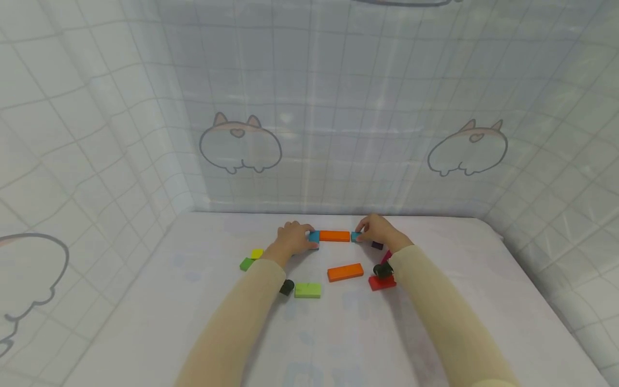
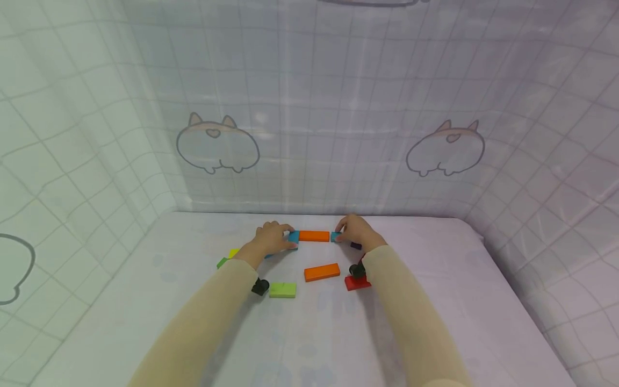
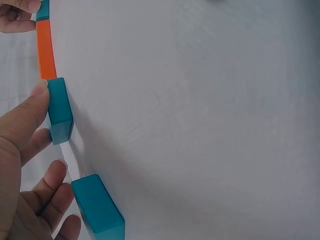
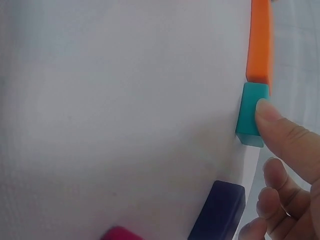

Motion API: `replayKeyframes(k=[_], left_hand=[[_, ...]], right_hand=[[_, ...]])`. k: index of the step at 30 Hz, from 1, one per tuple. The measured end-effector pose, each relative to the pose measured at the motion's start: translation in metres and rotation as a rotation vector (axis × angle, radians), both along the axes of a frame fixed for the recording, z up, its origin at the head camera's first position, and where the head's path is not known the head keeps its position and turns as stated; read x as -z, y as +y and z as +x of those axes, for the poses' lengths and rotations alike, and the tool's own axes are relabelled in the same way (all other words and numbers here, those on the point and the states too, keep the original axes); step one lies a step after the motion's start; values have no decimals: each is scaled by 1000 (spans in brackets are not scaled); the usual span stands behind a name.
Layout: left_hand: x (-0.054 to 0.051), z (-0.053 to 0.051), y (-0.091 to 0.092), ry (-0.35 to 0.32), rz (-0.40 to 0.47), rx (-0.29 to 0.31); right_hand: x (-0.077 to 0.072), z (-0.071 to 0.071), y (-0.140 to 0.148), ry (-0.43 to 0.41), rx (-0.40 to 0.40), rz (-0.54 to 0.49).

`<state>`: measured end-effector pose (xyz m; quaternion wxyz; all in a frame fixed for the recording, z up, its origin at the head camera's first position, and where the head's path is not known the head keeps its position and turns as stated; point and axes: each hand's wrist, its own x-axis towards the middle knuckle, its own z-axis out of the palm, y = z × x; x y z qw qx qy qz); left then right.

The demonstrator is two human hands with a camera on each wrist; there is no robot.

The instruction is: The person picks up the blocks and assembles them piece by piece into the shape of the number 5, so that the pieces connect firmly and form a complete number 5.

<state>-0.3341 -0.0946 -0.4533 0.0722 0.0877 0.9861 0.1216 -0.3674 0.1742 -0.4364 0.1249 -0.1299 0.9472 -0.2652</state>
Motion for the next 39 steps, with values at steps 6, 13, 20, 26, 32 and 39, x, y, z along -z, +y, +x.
replayKeyframes(k=[6, 13, 20, 26, 32, 39], left_hand=[[-1, 2, -1, 0, 10, -3], [-2, 5, -1, -4, -1, 2], [-5, 6, 0, 9, -17, 2], [-5, 7, 1, 5, -16, 2], [-2, 7, 1, 2, -16, 3], [-3, 7, 1, 6, -16, 11]], right_hand=[[2, 1, -2, 8, -3, -13], [3, 3, -5, 5, -6, -14], [2, 3, -7, 9, 0, -12], [2, 4, -8, 8, 11, 0], [2, 5, -8, -9, 19, 10], [-1, 6, -8, 0, 10, 21]])
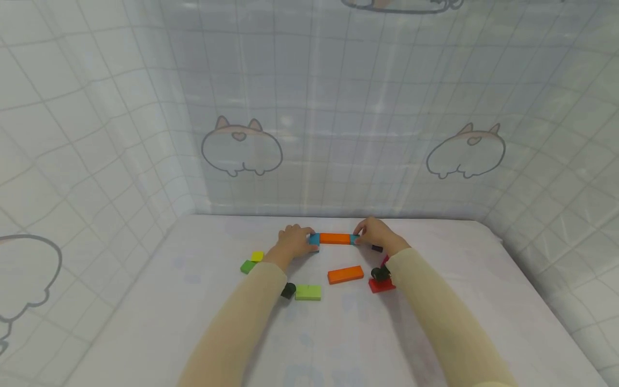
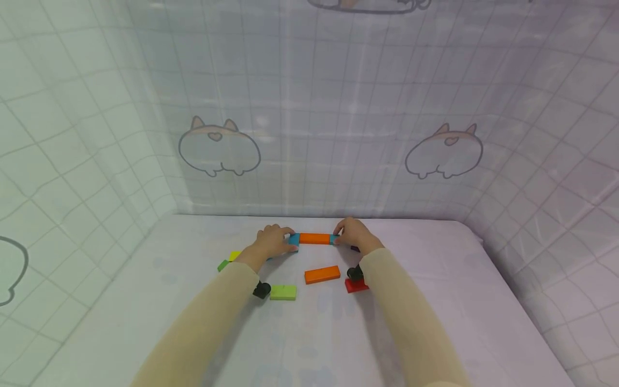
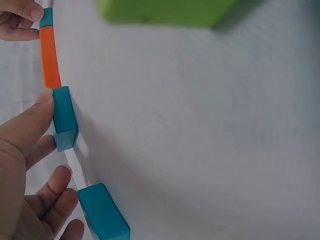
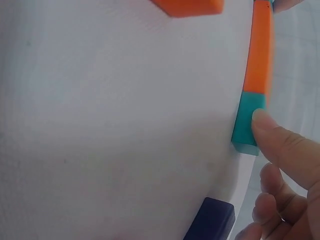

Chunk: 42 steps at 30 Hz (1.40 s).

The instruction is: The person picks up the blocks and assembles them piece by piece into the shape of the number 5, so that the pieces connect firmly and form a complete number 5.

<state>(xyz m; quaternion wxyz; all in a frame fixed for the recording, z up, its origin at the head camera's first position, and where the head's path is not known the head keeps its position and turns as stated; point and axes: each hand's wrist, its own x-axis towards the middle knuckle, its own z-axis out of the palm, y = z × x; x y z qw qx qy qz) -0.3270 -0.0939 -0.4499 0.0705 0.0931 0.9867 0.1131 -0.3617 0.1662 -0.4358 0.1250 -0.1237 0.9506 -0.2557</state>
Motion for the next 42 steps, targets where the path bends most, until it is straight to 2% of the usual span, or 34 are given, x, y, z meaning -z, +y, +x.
replayKeyframes(k=[10, 14, 19, 24, 28, 34, 42], left_hand=[[-1, 2, 1, 17, -5, 6], [-2, 0, 1, 22, -17, 8], [-5, -1, 1, 12, 9, 9], [-11, -2, -5, 21, 45, 12], [-13, -1, -13, 34, 42, 0], [-14, 6, -26, 62, 74, 11], [-19, 18, -43, 80, 96, 36]], right_hand=[[-4, 2, -2, 2, -14, 8], [-8, -1, -2, -1, -33, 13], [-8, -5, -1, -11, -54, 27], [-13, -6, 0, -24, -50, 48], [-21, -3, -1, -12, -81, 51], [-27, 6, 3, 13, -141, 26], [-24, 18, 11, 11, -175, -5]])
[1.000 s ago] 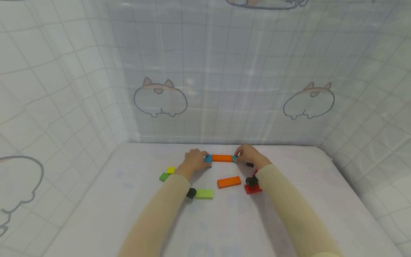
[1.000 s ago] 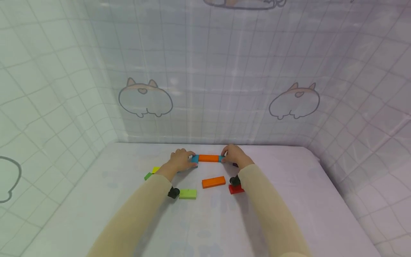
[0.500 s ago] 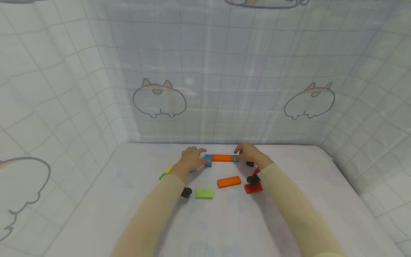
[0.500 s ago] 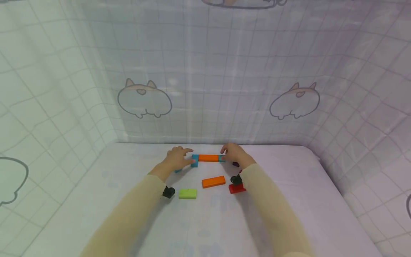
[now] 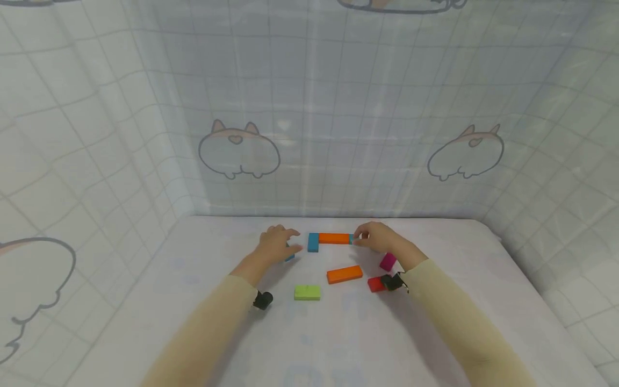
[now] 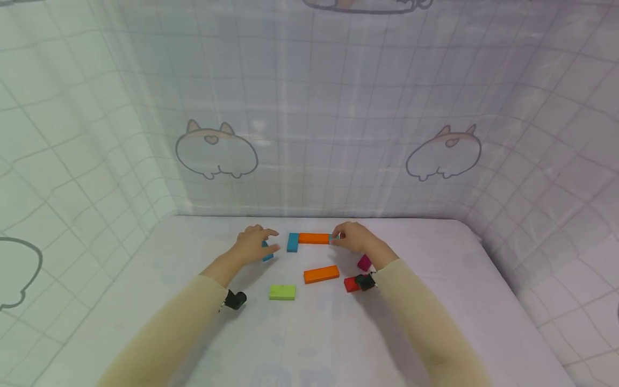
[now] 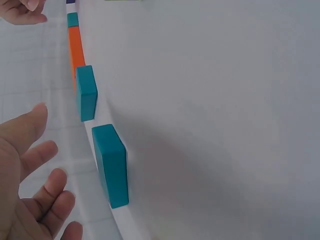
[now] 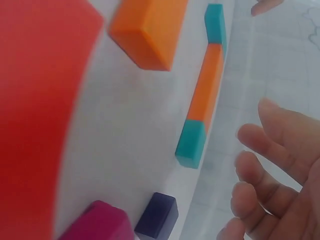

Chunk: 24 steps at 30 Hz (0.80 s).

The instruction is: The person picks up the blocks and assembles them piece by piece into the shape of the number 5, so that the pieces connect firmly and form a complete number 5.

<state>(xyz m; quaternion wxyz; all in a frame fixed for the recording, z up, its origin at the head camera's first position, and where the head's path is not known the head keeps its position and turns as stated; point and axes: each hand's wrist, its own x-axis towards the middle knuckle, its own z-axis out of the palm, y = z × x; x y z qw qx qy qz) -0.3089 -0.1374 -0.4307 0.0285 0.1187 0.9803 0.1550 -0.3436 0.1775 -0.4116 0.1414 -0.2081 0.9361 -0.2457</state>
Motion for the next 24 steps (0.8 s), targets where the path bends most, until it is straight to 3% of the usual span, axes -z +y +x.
replayKeyframes(k=[5, 13, 24], left_hand=[[2, 10, -8, 18, -14, 0], [4, 22, -19, 22, 37, -57], [15, 23, -29, 9, 70, -91]], right_hand=[[3, 14, 3, 4, -38, -21], [7, 36, 0, -1, -52, -55], [22, 58, -3, -4, -17, -61]])
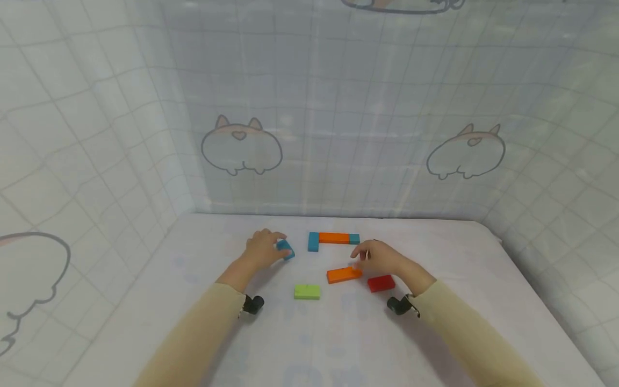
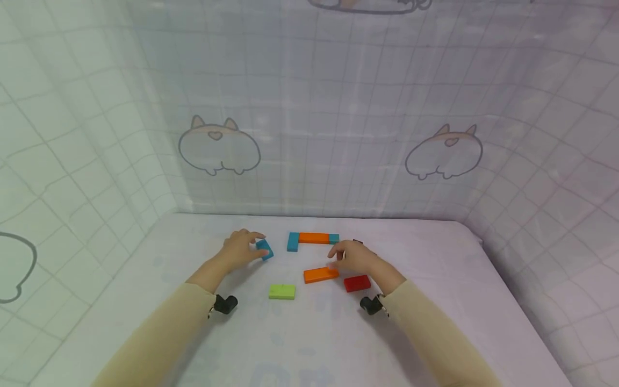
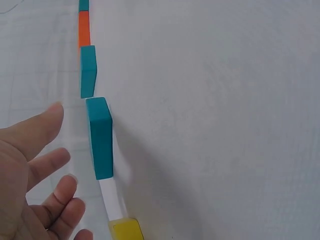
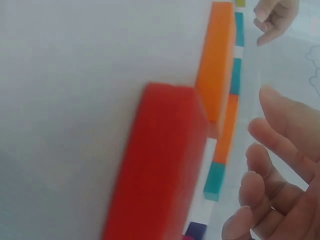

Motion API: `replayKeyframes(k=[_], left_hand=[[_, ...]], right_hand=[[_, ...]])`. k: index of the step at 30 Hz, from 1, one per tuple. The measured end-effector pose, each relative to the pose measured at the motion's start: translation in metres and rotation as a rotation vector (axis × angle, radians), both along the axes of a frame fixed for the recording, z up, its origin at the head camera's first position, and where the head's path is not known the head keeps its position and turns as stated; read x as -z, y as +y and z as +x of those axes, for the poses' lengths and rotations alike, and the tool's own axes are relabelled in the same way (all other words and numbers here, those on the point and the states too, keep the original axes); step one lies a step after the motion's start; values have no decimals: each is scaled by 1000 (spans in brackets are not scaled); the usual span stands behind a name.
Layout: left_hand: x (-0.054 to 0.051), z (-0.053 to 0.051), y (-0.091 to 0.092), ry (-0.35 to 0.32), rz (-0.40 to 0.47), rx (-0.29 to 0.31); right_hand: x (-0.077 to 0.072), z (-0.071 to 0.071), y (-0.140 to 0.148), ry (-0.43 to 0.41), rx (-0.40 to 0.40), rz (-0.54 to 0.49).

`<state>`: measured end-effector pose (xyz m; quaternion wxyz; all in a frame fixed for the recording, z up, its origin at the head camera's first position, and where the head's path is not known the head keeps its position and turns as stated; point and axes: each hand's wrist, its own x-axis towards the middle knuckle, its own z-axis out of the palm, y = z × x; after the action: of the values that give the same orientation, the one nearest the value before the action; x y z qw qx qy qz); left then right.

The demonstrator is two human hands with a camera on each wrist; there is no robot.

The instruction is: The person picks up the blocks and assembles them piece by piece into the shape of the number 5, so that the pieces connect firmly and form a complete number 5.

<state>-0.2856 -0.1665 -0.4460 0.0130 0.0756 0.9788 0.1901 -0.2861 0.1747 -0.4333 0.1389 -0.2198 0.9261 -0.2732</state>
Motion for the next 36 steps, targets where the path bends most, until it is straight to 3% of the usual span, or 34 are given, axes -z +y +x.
replayKeyframes(k=[10, 25, 36], left_hand=[[-6, 1, 2, -49, -37, -39], [2, -1, 2, -59, -54, -61], [3, 3, 4, -67, -74, -22]], right_hand=[[9, 7, 3, -6, -30, -33], [19, 4, 3, 18, -18, -8], [19, 4, 0, 15, -13, -2]])
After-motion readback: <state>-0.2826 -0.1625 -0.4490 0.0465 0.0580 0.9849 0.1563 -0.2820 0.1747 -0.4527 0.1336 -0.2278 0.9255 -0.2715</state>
